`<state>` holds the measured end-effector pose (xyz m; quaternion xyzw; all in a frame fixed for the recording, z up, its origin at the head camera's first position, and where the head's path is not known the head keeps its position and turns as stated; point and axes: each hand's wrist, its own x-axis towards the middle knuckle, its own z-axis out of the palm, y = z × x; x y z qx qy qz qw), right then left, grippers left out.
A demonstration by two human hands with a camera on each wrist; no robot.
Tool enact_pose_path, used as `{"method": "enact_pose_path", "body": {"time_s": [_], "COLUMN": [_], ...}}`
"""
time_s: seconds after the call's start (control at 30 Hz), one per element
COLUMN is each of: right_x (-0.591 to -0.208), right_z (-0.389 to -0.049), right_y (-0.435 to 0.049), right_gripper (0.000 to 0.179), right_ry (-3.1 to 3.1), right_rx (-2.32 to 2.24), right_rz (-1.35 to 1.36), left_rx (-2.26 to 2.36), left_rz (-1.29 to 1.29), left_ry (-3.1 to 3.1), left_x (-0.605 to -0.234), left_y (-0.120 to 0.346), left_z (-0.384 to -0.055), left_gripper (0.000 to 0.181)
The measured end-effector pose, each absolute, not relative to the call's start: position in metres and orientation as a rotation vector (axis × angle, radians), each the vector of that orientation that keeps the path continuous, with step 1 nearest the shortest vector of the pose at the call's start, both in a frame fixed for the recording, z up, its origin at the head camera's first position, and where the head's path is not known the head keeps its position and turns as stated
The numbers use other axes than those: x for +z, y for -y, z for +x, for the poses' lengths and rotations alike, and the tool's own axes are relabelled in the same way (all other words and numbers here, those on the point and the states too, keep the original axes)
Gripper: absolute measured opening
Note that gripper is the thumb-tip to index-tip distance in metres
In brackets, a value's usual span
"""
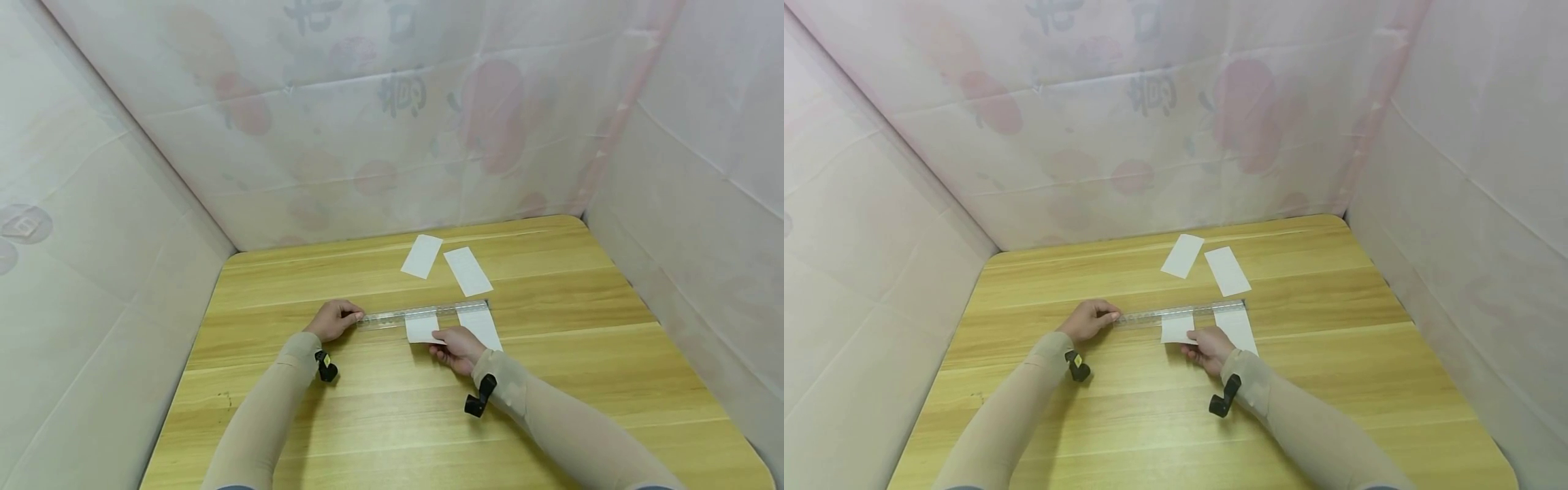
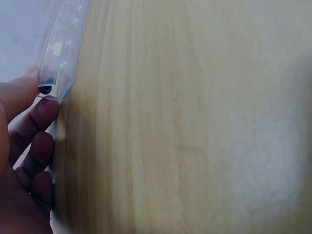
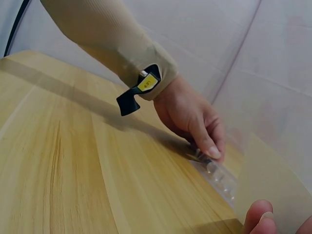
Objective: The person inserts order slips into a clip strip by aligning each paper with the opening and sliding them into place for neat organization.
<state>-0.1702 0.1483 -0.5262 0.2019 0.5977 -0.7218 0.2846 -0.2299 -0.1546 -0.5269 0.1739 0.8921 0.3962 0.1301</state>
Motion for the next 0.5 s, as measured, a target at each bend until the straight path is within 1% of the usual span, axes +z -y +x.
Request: {"method": "enact_pose_path", "body": {"time_s": [0.23, 0.5], "right_x": [-0.5255, -0.5233], "right_z": [-0.1693, -0.1681], "right_y": [-0.1505, -0.1523], "right_gripper": [0.024, 0.025], "right_ry": [-1.606, -1.584], "right_rx": [-1.927, -1.946], "right_rz": [0.532, 0.544], "left_rx": [1.151, 1.152], "left_rz": [0.461, 0.480], "left_ry": [-2.576, -2.591], "left_x": [-0.5277, -0.5259], "left_y": [0.1544, 0.1541], "left_z": [-0.2312, -0.2289], "left_gripper": [0.018, 0.019]}}
